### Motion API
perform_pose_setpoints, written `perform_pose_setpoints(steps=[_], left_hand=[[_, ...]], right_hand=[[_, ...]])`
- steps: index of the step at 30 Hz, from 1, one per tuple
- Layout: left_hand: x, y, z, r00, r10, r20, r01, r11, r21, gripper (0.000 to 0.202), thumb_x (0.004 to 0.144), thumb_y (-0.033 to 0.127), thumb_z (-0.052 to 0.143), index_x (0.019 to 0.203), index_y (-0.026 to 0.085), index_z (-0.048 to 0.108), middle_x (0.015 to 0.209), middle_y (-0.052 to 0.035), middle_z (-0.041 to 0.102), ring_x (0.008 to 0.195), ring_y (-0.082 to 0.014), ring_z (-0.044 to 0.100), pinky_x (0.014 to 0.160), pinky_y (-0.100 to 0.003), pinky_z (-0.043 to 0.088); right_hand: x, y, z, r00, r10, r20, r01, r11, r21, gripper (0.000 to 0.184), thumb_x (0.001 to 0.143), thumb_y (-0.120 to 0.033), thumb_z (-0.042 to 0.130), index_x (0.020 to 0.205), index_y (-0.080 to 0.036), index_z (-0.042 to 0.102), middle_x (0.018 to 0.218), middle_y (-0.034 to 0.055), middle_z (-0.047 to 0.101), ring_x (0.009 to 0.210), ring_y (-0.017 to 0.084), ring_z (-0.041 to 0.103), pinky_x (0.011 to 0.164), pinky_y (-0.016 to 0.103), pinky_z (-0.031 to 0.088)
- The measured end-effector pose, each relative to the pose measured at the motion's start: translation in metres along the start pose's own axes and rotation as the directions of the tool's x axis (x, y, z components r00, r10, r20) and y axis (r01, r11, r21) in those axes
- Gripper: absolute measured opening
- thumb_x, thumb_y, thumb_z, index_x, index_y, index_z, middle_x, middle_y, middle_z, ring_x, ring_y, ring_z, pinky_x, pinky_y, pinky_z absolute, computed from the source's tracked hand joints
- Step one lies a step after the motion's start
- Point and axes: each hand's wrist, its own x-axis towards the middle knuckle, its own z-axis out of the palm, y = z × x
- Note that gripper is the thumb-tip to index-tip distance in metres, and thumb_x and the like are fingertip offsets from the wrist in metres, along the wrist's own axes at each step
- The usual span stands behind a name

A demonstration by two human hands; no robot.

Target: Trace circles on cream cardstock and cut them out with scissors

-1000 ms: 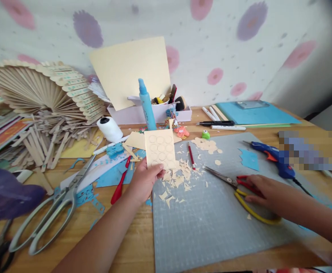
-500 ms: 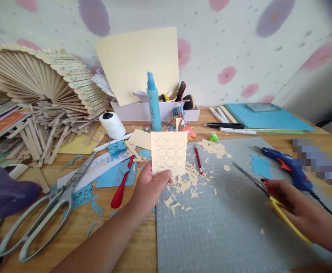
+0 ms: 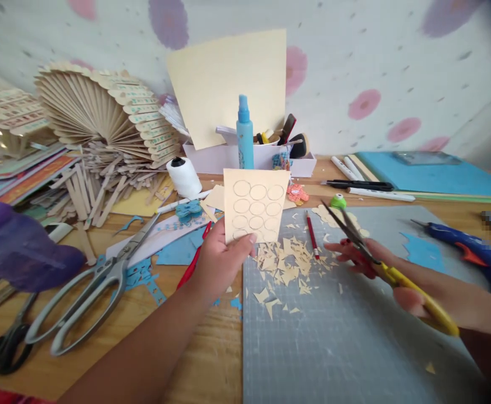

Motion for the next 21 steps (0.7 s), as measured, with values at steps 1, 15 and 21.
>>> perform_pose_setpoints(steps=[1, 15, 21], left_hand=[[-0.001, -0.003, 0.001, 1.000, -0.006, 0.022, 0.007, 1.000, -0.028, 0.015, 0.069, 0.018, 0.059, 0.083, 0.018, 0.053, 0.057, 0.0041, 0.056, 0.049, -0.0087, 0.049, 0.051, -0.022, 0.041], [-0.018, -0.013, 0.019, 0.963, -0.156, 0.219, 0.169, 0.985, -0.040, 0.019, 0.067, 0.018, 0.058, 0.085, 0.016, 0.053, 0.063, 0.0038, 0.057, 0.045, -0.0065, 0.047, 0.045, -0.020, 0.039], [-0.017, -0.011, 0.017, 0.958, -0.154, 0.243, 0.155, 0.988, 0.014, 0.019, 0.067, 0.015, 0.055, 0.085, 0.016, 0.052, 0.060, 0.0044, 0.056, 0.045, -0.0065, 0.048, 0.045, -0.019, 0.038]], right_hand=[[0.002, -0.002, 0.002, 0.998, -0.019, 0.053, 0.013, 0.994, 0.110, 0.067, 0.071, -0.060, 0.036, 0.127, -0.022, 0.039, 0.110, 0.0112, 0.059, 0.097, 0.026, 0.057, 0.074, 0.033, 0.049], [0.007, -0.038, 0.007, 0.974, 0.111, 0.195, -0.195, 0.850, 0.490, 0.019, 0.067, -0.023, 0.054, 0.086, -0.018, 0.055, 0.062, -0.0038, 0.050, 0.052, 0.009, 0.040, 0.047, 0.020, 0.028], [0.007, -0.041, 0.013, 0.968, 0.121, 0.221, -0.232, 0.768, 0.596, 0.015, 0.065, -0.015, 0.053, 0.079, -0.018, 0.056, 0.061, -0.0047, 0.049, 0.051, 0.007, 0.036, 0.049, 0.019, 0.026]])
